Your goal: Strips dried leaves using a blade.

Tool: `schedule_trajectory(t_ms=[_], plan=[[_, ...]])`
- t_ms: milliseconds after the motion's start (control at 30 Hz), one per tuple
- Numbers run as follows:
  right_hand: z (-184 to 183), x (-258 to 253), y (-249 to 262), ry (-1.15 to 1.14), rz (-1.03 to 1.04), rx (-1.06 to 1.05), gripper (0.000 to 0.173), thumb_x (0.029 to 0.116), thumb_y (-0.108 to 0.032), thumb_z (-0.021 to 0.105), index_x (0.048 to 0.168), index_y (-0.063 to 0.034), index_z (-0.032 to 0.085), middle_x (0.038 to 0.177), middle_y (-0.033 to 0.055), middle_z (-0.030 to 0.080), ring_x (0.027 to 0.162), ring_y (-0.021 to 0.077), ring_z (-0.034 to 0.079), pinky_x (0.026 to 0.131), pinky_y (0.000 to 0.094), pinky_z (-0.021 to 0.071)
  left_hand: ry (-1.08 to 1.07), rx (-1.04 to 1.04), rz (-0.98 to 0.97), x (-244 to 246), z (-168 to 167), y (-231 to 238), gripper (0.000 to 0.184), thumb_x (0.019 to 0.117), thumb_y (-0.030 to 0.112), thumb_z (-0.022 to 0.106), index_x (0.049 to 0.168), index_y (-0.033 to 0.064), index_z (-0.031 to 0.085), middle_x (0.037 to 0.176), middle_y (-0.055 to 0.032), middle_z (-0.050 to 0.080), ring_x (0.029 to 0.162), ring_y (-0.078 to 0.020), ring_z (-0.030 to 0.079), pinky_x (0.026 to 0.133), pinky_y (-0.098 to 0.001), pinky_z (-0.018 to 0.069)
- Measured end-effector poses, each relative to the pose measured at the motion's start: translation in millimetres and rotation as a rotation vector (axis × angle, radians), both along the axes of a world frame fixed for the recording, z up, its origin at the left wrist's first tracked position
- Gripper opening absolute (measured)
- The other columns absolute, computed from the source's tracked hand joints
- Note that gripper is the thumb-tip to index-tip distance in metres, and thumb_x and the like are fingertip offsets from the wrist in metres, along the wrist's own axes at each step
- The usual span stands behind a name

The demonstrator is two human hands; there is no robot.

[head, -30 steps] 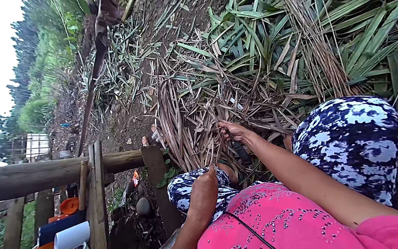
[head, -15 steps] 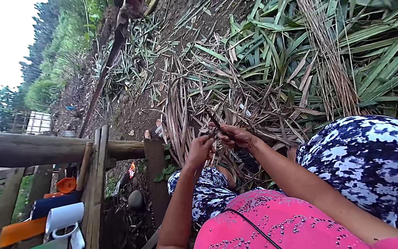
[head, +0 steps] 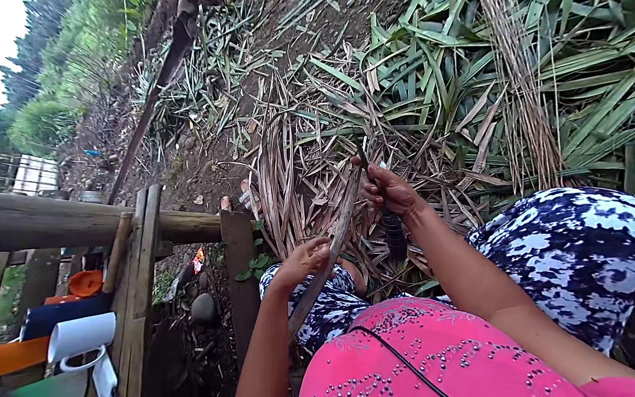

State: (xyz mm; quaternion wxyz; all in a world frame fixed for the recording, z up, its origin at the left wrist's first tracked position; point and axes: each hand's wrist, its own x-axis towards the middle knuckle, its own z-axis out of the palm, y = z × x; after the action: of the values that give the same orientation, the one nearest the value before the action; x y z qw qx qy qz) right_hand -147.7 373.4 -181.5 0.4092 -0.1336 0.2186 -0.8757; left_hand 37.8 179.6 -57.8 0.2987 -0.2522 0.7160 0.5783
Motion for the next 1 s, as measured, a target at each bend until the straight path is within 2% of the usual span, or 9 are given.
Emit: schedule_trajectory(t_ms=[133, 200, 267, 333, 400, 467, 533, 767, 1000], plan=[[5, -16, 12, 0.008, -0.114, -0.003, 0.038, 0.1121, -0.031, 0.029, 0.145, -0.0191, 0.046, 0.062, -0.0094, 0.05, 0.045, 0.0016, 0.047, 0.042, 0.0166, 0.042, -0.019, 0.189, -0.041, 34, 8, -4, 0.027, 0.105, 0.013, 0.051, 0.121, -0.0033, 0.064, 0.075, -0.0046, 0.074, 0.066, -0.0146, 0.073, 0.07, -0.0317, 0.0641], [8, -20, 14, -0.006, -0.148, 0.057, 0.039, 0.1124, -0.03, 0.029, 0.146, -0.02, 0.045, 0.062, -0.009, 0.05, 0.045, 0.002, 0.046, 0.042, 0.0173, 0.042, 0.034, 0.152, 0.031, 34, 11, -3, 0.022, 0.1057, 0.008, 0.05, 0.108, -0.0032, 0.069, 0.069, -0.0036, 0.072, 0.057, -0.0121, 0.07, 0.06, -0.028, 0.0627], [14, -20, 13, -0.036, -0.175, 0.16, 0.041, 0.113, -0.03, 0.03, 0.151, -0.0189, 0.04, 0.063, -0.0074, 0.049, 0.044, 0.003, 0.044, 0.041, 0.0176, 0.0406, 0.08, -0.055, 0.053, 21, 14, -4, 0.022, 0.1078, 0.008, 0.05, 0.11, -0.0049, 0.067, 0.074, -0.0059, 0.074, 0.049, -0.008, 0.064, 0.048, -0.0223, 0.0557], [23, -12, 7, -0.017, -0.147, 0.258, 0.045, 0.1134, -0.029, 0.028, 0.156, -0.0171, 0.034, 0.064, -0.0059, 0.048, 0.044, 0.004, 0.043, 0.04, 0.0182, 0.0392, 0.08, -0.445, -0.023, -2, 10, -6, 0.026, 0.1101, 0.015, 0.049, 0.11, -0.0028, 0.068, 0.076, -0.0035, 0.073, 0.046, -0.0051, 0.055, 0.047, -0.0212, 0.0482], [32, 6, -3, 0.081, -0.042, 0.397, 0.048, 0.113, -0.03, 0.032, 0.16, -0.02, 0.032, 0.066, -0.0049, 0.046, 0.046, 0.005, 0.041, 0.041, 0.0199, 0.0377, 0.006, -0.861, -0.148, -29, -1, -12, 0.031, 0.1104, 0.022, 0.048, 0.107, 0.0018, 0.071, 0.084, -0.0066, 0.073, 0.062, -0.0162, 0.064, 0.066, -0.0367, 0.0553], [33, 33, -16, 0.188, 0.081, 0.532, 0.049, 0.1117, -0.035, 0.039, 0.159, -0.0254, 0.037, 0.067, -0.0023, 0.045, 0.046, 0.006, 0.039, 0.041, 0.0207, 0.0363, -0.046, -1.083, -0.173, -50, -12, -11, 0.029, 0.1079, 0.021, 0.05, 0.108, 0.0009, 0.071, 0.099, -0.0197, 0.073, 0.092, -0.036, 0.071, 0.086, -0.0575, 0.0555], [32, 52, -29, 0.24, 0.226, 0.575, 0.05, 0.1118, -0.037, 0.04, 0.16, -0.0265, 0.035, 0.068, -0.0009, 0.047, 0.047, 0.0076, 0.041, 0.044, 0.0225, 0.0389, -0.057, -1.209, -0.193, -65, -20, -5, 0.029, 0.1075, 0.02, 0.049, 0.112, 0.001, 0.071, 0.109, -0.0255, 0.072, 0.105, -0.044, 0.07, 0.089, -0.0637, 0.0543], [20, 70, -38, 0.118, 0.436, 0.503, 0.046, 0.113, -0.039, 0.033, 0.156, -0.0235, 0.038, 0.066, -0.0055, 0.044, 0.045, 0.0031, 0.037, 0.041, 0.0175, 0.0333, -0.018, -1.299, -0.197, -82, -28, 17, 0.029, 0.1096, 0.02, 0.046, 0.11, 0.0011, 0.068, 0.108, -0.0253, 0.071, 0.102, -0.0449, 0.071, 0.082, -0.0621, 0.0562], [18, 73, -44, 0.207, 0.312, 0.618, 0.05, 0.1118, -0.038, 0.04, 0.16, -0.0257, 0.036, 0.072, -0.0019, 0.045, 0.048, 0.0064, 0.038, 0.044, 0.0213, 0.0347, 0.028, -1.26, -0.175, -80, -28, 27, 0.024, 0.1075, 0.016, 0.05, 0.109, 0.0015, 0.069, 0.106, -0.0248, 0.072, 0.101, -0.0448, 0.071, 0.083, -0.0614, 0.0563]])
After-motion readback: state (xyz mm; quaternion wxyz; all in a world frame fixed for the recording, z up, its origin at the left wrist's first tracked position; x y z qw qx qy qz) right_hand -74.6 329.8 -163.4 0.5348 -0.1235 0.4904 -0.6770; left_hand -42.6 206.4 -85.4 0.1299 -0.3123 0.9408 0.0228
